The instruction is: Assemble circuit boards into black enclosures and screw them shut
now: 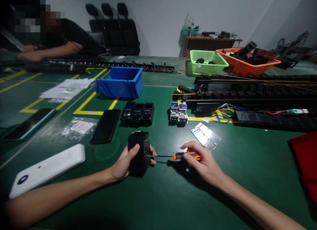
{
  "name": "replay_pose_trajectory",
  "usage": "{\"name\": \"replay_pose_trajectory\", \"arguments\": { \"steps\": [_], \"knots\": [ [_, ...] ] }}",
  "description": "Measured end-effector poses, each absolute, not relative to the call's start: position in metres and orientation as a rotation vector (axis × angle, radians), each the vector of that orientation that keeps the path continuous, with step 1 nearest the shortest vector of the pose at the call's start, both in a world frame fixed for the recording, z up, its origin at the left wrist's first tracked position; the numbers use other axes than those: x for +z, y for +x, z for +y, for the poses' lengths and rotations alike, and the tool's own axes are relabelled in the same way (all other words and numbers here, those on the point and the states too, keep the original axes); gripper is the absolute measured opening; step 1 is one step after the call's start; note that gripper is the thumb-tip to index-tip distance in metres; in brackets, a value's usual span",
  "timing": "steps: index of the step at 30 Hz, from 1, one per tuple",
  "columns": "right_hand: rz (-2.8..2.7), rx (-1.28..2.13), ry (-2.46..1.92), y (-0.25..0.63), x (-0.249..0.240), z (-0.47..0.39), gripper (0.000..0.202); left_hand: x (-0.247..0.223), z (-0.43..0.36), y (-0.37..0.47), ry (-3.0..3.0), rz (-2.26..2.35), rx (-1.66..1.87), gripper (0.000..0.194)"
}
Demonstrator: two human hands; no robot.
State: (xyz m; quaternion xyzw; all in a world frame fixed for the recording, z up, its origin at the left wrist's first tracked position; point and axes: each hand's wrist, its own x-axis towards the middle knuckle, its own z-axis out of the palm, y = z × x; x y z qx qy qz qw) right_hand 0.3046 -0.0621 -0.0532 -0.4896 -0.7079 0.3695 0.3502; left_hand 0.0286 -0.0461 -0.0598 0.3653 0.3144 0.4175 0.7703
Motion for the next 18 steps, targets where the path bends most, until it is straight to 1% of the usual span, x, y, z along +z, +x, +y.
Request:
{"name": "replay_pose_trajectory", "arguments": {
  "steps": [3, 9, 13, 18],
  "knots": [
    [-1.901, 0.944, -1.293, 0.3031, -0.0524, -0.0622, 0.015, -0.0607, -0.0464, 0.0289, 0.791, 0.677, 0.905, 0.040],
    [-1.911, 0.702, -1.228, 0.3034, -0.0535, -0.0661, 0.005, -0.0595, -0.0474, 0.0289, 0.800, 0.671, 0.906, 0.048],
    [-1.910, 0.651, -1.110, 0.3042, -0.0545, -0.0664, 0.010, -0.0611, -0.0476, 0.0289, 0.801, 0.676, 0.914, 0.049],
    [-1.929, 0.643, -0.955, 0.3023, -0.0526, -0.0647, 0.016, -0.0626, -0.0458, 0.0291, 0.820, 0.669, 0.891, 0.041]
  ]
}}
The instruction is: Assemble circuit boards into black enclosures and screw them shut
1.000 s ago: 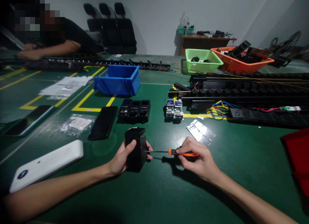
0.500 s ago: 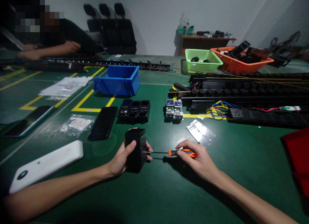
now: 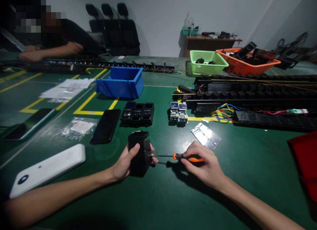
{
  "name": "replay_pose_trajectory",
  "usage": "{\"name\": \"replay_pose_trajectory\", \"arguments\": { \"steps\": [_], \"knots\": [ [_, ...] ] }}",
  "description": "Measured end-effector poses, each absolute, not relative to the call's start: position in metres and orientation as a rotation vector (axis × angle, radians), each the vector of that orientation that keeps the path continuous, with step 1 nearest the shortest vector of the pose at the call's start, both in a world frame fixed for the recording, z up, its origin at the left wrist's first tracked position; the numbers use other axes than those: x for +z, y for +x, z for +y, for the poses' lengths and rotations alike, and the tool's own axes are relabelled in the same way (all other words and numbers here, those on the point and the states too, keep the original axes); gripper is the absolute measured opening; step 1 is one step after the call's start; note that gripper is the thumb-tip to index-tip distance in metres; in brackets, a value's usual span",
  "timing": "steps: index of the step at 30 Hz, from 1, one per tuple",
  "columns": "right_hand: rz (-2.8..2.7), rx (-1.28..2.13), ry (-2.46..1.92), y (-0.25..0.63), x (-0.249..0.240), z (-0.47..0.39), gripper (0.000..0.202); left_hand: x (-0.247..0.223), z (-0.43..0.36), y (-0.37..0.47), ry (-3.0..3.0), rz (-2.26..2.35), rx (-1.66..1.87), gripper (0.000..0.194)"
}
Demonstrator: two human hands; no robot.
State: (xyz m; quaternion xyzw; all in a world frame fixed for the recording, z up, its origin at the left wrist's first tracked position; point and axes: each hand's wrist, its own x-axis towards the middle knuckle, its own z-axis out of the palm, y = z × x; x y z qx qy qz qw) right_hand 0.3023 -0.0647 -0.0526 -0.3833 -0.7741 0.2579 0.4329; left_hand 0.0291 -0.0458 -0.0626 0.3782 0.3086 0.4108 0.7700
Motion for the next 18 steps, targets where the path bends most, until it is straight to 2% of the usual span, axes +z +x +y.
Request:
{"name": "replay_pose_trajectory", "arguments": {
  "steps": [9, 18],
  "knots": [
    [-1.969, 0.570, -0.924, 0.3023, -0.0507, -0.0641, 0.015, -0.0615, -0.0461, 0.0286, 0.828, 0.632, 0.898, 0.033],
    [-1.953, 0.703, -1.028, 0.3049, -0.0530, -0.0629, 0.017, -0.0661, -0.0461, 0.0274, 0.866, 0.605, 0.910, 0.040]
  ]
}}
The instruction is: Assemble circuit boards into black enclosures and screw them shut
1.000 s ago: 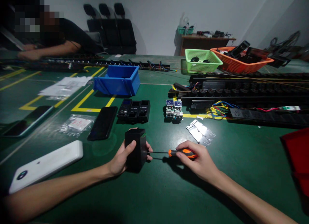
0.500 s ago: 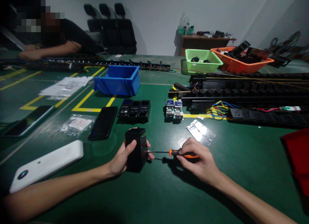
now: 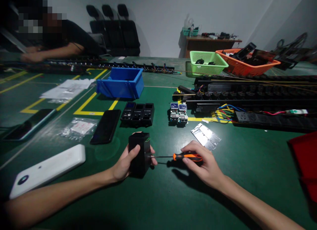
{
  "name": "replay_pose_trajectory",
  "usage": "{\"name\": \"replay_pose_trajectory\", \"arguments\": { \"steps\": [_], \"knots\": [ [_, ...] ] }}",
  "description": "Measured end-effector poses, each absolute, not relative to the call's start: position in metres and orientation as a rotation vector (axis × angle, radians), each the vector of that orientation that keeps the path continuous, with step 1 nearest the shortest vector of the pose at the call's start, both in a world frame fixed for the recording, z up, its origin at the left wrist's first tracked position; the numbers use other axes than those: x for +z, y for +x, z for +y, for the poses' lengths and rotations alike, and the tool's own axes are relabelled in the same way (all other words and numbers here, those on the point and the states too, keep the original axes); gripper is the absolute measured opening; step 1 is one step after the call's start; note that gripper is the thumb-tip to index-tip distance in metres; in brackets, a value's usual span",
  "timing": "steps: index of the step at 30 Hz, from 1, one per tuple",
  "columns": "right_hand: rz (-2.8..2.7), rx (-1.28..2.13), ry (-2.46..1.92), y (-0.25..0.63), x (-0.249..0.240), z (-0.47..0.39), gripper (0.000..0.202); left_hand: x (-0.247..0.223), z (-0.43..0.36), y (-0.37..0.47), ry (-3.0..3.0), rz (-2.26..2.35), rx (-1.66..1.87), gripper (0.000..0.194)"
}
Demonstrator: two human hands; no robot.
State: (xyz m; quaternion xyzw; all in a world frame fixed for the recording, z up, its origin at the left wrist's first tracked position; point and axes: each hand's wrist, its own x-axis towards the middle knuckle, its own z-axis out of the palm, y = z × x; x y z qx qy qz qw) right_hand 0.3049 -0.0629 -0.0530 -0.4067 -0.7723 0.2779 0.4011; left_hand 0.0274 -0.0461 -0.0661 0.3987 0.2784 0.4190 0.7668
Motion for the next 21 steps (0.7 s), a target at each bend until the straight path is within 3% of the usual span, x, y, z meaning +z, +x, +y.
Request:
{"name": "replay_pose_trajectory", "arguments": {
  "steps": [11, 21],
  "knots": [
    [-1.930, 0.687, -1.261, 0.3023, -0.0526, -0.0644, 0.012, -0.0629, -0.0467, 0.0276, 0.859, 0.611, 0.911, 0.042],
    [-1.844, 0.616, -1.077, 0.3027, -0.0564, -0.0649, 0.015, -0.0583, -0.0465, 0.0290, 0.807, 0.665, 0.885, 0.039]
  ]
}}
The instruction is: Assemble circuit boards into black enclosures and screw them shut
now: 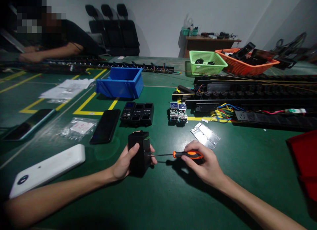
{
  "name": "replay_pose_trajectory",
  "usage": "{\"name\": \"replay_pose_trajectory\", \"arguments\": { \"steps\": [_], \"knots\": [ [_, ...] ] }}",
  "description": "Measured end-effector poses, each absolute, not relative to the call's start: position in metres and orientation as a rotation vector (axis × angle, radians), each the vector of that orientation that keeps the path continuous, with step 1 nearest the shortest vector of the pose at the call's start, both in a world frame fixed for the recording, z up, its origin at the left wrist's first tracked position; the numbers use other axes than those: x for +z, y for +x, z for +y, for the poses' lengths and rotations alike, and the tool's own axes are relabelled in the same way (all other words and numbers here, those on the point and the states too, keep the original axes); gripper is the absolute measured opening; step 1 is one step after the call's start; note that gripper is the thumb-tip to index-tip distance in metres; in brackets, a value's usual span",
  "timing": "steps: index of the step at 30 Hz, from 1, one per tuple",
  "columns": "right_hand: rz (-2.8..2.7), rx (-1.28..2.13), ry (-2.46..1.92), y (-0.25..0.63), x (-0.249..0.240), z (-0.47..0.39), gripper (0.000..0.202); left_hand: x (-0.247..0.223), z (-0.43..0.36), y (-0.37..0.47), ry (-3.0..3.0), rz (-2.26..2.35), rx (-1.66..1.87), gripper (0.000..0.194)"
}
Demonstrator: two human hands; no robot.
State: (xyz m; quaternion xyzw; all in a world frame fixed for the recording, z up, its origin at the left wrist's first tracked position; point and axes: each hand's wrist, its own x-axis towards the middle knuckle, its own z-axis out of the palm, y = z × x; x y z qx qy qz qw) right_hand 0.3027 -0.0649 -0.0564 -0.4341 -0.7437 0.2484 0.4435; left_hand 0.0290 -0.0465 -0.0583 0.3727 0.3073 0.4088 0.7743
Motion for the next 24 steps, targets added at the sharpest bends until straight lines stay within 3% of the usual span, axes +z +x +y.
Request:
{"name": "replay_pose_trajectory", "arguments": {
  "steps": [11, 24],
  "knots": [
    [-1.933, 0.577, -0.967, 0.3048, -0.0506, -0.0623, 0.011, -0.0563, -0.0469, 0.0311, 0.767, 0.684, 0.886, 0.042],
    [-1.979, 0.532, -0.820, 0.3049, -0.0534, -0.0678, 0.024, -0.0548, -0.0461, 0.0315, 0.782, 0.738, 0.866, 0.045]
  ]
}}
